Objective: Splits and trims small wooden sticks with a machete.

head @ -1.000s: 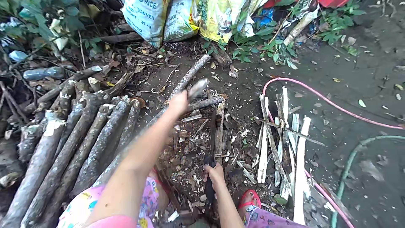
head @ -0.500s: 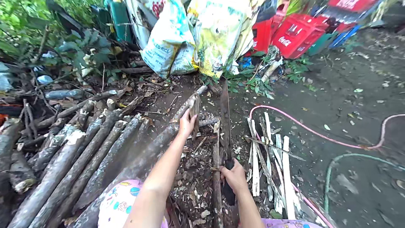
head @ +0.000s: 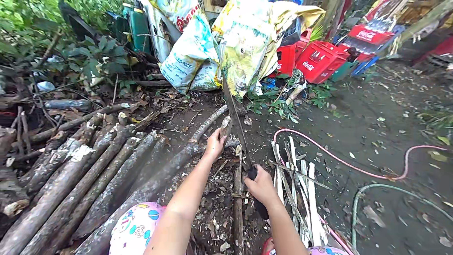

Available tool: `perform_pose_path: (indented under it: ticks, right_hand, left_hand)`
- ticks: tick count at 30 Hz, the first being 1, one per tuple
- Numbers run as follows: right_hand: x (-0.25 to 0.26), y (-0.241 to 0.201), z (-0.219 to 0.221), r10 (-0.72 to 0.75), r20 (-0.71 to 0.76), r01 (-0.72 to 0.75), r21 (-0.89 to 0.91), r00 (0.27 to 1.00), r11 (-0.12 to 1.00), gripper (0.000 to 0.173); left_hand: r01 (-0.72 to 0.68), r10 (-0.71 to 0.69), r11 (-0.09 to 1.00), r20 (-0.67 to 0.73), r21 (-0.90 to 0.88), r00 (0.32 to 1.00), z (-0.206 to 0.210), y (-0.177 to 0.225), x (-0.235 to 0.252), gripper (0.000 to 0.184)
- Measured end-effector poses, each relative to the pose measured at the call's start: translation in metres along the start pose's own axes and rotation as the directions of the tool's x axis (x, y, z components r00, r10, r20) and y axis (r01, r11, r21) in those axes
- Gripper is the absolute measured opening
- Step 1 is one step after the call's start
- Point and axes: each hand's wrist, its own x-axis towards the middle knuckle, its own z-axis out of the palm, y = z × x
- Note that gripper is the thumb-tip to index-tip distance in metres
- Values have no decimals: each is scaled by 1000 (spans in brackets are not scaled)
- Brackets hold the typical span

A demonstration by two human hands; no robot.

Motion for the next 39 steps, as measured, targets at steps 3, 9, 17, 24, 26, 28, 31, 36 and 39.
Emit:
perform_pose_path:
  ticks: [3,9,17,24,26,28,31,36,39]
  right_hand:
    - [-5,-1,-4,-15,115,-35,424,993,905,27]
    - [-12,-15,-13,-32,36,17,376,999,926,37]
    - [-16,-33,-19,-180,-238,215,131,954,968,44]
    - [15,-31,-7,102,37,-99,-78,994,992,51]
    - [14,-27,-1,66,35,-66,-18,997,998,52]
    - [11,-26,1,29,23,-29,9,999,1000,52]
    - [-1,-33,-7,-53,-50,53,-9,997,999,50]
    - [-24,-48,-21,-123,-166,122,-21,978,992,49]
    - [-5,-40,-12,45,-36,-48,-69,998,996,52]
  left_hand:
    - [-2,2,1000,10,13,1000,-2,-1,1,46]
    - [13,-13,1000,17,13,1000,1,1,4,45]
    - [0,-1,1000,24,9,1000,6,0,4,45]
    - [34,-34,999,47,8,998,2,4,4,45]
    - [52,-54,998,72,23,996,-1,0,3,47]
    - [55,-57,998,78,30,995,-5,-1,3,47]
    - [-26,25,999,34,45,999,-15,17,1,43]
    - [-279,282,959,-73,56,957,-23,53,-6,38]
    - [-104,104,991,4,79,995,-8,29,-2,43]
